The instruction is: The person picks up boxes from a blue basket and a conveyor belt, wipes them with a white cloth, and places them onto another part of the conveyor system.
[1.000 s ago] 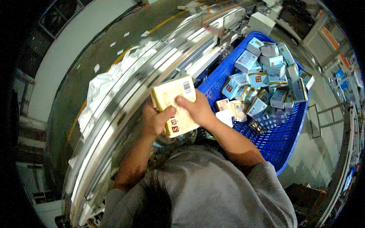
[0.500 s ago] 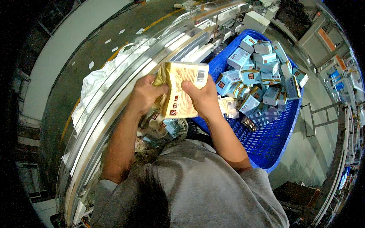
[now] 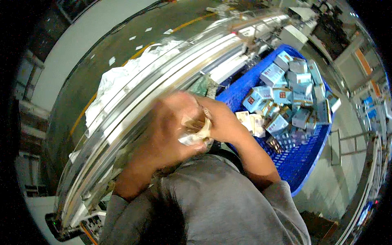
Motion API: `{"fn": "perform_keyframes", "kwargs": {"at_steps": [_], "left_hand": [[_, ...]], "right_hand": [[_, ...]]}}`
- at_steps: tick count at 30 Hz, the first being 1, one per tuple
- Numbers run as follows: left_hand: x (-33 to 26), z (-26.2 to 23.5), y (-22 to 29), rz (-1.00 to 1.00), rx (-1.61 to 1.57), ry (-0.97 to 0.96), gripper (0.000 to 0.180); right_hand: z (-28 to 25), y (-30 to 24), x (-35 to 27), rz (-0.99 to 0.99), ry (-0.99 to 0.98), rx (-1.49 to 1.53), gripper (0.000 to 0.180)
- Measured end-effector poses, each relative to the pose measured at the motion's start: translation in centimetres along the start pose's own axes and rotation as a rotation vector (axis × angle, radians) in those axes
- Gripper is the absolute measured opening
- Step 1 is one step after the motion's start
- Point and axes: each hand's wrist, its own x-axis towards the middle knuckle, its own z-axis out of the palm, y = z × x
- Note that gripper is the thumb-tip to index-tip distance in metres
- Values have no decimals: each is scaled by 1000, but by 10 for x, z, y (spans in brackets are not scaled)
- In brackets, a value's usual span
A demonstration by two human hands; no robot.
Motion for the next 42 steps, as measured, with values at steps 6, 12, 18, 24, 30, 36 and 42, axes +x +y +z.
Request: {"fn": "perform_keyframes", "kwargs": {"at_steps": [6, 12, 18, 24, 30, 36, 42], "left_hand": [[-37, -15, -38, -1068, -525, -327, 66], [-135, -20, -64, -978, -1393, 712, 46], [-130, -20, -71, -813, -1706, 826, 53], [-114, -10, -73, -1042, -1625, 684, 52], [-85, 11, -61, -1030, -1309, 563, 54], [-51, -3, -45, 78, -214, 78, 63], [-45, -3, -23, 222, 3, -50, 40]], "right_hand": [[16, 6, 6, 142, 113, -24, 18], [18, 61, 22, 79, 548, -199, 15], [93, 81, 6, 171, -496, -115, 34], [45, 18, 51, 487, -211, 1023, 73], [11, 16, 31, 294, -169, 867, 56], [-8, 62, 1, 255, -147, 1329, 66], [-30, 45, 6, 108, -381, 915, 48]]}}
